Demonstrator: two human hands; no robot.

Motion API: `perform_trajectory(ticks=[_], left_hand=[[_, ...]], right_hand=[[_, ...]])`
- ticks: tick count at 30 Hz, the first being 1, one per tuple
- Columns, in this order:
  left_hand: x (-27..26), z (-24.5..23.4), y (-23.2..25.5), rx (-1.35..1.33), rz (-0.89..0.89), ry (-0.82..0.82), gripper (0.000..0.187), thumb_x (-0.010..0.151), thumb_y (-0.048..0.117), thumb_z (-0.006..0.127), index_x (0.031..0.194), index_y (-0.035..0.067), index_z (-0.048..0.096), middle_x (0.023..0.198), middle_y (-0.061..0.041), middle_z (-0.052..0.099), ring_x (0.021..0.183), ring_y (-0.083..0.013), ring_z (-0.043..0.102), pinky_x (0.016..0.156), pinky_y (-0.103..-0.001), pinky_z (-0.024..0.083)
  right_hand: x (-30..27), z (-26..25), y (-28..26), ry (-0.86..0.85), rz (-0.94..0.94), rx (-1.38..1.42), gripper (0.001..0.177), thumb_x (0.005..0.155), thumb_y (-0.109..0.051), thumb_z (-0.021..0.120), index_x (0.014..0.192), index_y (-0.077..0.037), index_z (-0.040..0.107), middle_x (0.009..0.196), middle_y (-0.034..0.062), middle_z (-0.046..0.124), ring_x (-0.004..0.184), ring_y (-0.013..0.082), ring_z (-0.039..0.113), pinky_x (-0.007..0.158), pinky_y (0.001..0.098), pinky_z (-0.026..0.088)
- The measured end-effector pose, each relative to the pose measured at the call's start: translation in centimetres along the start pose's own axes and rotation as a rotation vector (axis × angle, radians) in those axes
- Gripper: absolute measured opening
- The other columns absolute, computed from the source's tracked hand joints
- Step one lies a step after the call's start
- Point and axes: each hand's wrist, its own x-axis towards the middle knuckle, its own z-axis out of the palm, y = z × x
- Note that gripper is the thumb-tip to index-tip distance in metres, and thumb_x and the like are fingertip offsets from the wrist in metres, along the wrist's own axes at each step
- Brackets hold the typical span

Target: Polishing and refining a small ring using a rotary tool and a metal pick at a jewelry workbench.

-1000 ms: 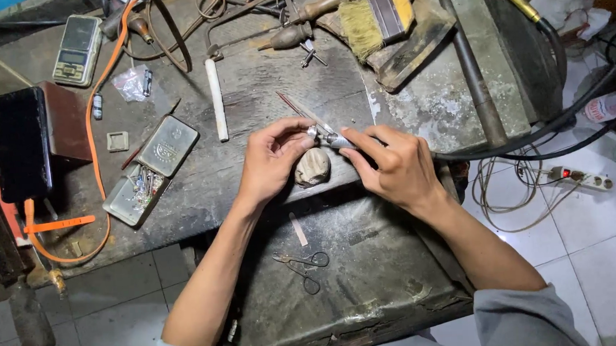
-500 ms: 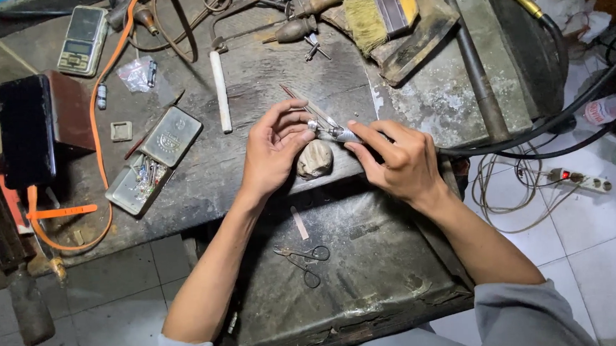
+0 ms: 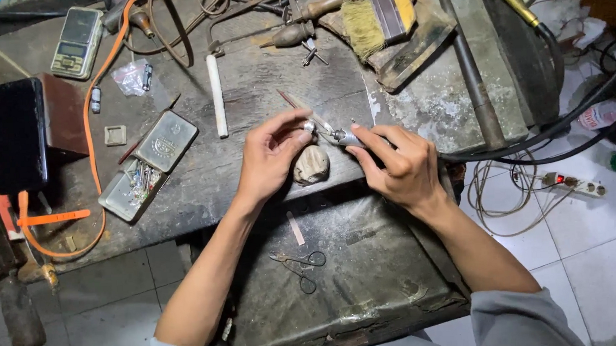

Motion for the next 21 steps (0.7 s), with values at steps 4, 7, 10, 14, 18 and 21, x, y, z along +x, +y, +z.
perform_trajectory(ticks=[4, 7, 10, 14, 18, 21], left_hand=[[-0.2, 0.0, -0.6, -0.036, -0.032, 0.018, 0.035, 0.090, 0.004, 0.077, 0.124, 0.003, 0.068, 0.112, -0.013, 0.073, 0.094, -0.0129, 0.071, 0.091, -0.026, 0.061], [-0.4, 0.2, -0.2, -0.040, -0.008, 0.040, 0.035, 0.088, 0.001, 0.078, 0.122, 0.003, 0.069, 0.115, -0.013, 0.072, 0.096, -0.0147, 0.071, 0.093, -0.027, 0.061], [-0.3, 0.1, -0.5, -0.087, 0.017, 0.116, 0.036, 0.088, -0.001, 0.077, 0.123, 0.001, 0.067, 0.117, -0.014, 0.070, 0.096, -0.0155, 0.071, 0.093, -0.027, 0.062], [-0.5, 0.0, -0.3, -0.104, 0.048, 0.156, 0.033, 0.095, 0.004, 0.072, 0.126, 0.000, 0.060, 0.109, -0.014, 0.068, 0.091, -0.0168, 0.072, 0.090, -0.029, 0.063], [-0.4, 0.1, -0.8, -0.167, 0.046, 0.186, 0.028, 0.101, 0.007, 0.064, 0.123, 0.000, 0.047, 0.101, -0.015, 0.066, 0.086, -0.0182, 0.072, 0.084, -0.029, 0.065], [-0.2, 0.0, -1.2, -0.184, 0.046, 0.195, 0.031, 0.101, 0.008, 0.064, 0.124, 0.002, 0.045, 0.101, -0.015, 0.067, 0.086, -0.0176, 0.072, 0.084, -0.029, 0.064]], right_hand=[[0.0, 0.1, 0.1, -0.006, 0.007, -0.004, 0.021, 0.093, -0.021, 0.079, 0.111, -0.011, 0.079, 0.082, 0.0041, 0.065, 0.074, 0.0237, 0.070, 0.065, 0.0329, 0.057], [-0.1, 0.2, 0.6, 0.009, -0.001, -0.035, 0.020, 0.095, -0.022, 0.079, 0.111, -0.010, 0.079, 0.085, 0.0059, 0.066, 0.076, 0.0253, 0.070, 0.067, 0.0337, 0.058], [0.3, 1.0, 1.9, 0.027, -0.031, -0.111, 0.019, 0.095, -0.023, 0.080, 0.110, -0.010, 0.079, 0.085, 0.0062, 0.067, 0.077, 0.0244, 0.070, 0.068, 0.0323, 0.058], [1.7, 2.0, 3.0, -0.055, 0.016, -0.241, 0.019, 0.097, -0.021, 0.078, 0.111, -0.008, 0.077, 0.090, 0.0082, 0.067, 0.086, 0.0259, 0.068, 0.072, 0.0347, 0.057], [3.5, 2.9, 1.4, -0.146, 0.002, -0.151, 0.014, 0.095, -0.008, 0.075, 0.108, -0.006, 0.076, 0.092, 0.0103, 0.066, 0.093, 0.0283, 0.064, 0.078, 0.0359, 0.053], [4.5, 4.0, -1.0, -0.341, 0.086, 0.182, 0.013, 0.091, -0.006, 0.073, 0.104, -0.005, 0.076, 0.086, 0.0133, 0.071, 0.088, 0.0326, 0.069, 0.076, 0.0391, 0.057]])
